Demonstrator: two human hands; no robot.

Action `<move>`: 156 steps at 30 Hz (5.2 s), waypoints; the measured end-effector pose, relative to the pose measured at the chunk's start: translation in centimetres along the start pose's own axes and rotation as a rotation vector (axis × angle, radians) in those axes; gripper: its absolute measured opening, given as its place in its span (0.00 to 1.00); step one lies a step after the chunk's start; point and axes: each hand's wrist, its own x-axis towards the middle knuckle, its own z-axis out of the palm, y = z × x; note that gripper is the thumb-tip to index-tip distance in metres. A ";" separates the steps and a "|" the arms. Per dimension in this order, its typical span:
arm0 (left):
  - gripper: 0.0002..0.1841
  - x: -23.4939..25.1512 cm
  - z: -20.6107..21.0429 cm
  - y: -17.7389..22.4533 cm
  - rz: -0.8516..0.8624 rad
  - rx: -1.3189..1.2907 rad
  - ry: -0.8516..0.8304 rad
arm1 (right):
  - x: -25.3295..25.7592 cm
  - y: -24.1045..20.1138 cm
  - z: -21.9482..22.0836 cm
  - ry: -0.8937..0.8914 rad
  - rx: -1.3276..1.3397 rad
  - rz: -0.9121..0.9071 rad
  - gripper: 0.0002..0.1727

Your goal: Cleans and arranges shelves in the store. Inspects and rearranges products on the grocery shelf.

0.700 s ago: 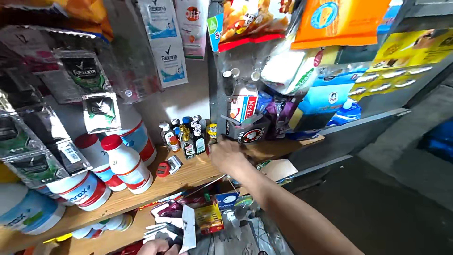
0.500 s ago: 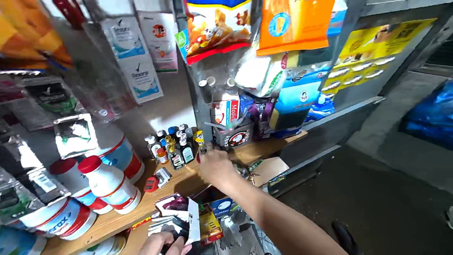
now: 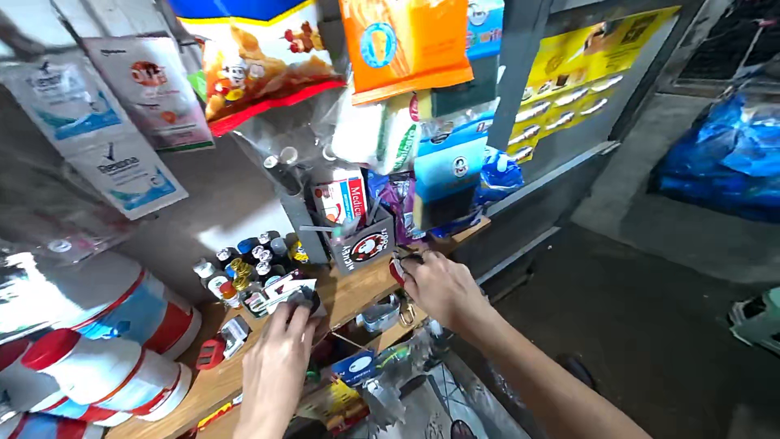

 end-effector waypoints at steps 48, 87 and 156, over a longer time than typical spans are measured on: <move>0.10 17.3 -1.6 5.7 -0.050 0.020 -0.318 | 5.0 -4.7 3.1 0.012 0.300 -0.403 0.20; 0.15 -3.4 9.2 14.0 -0.329 -0.353 -0.870 | 6.6 17.6 18.7 0.043 0.222 0.138 0.27; 0.12 -9.6 9.9 14.2 -0.158 -0.786 -0.199 | 5.6 8.9 18.9 -0.292 -0.024 -0.086 0.32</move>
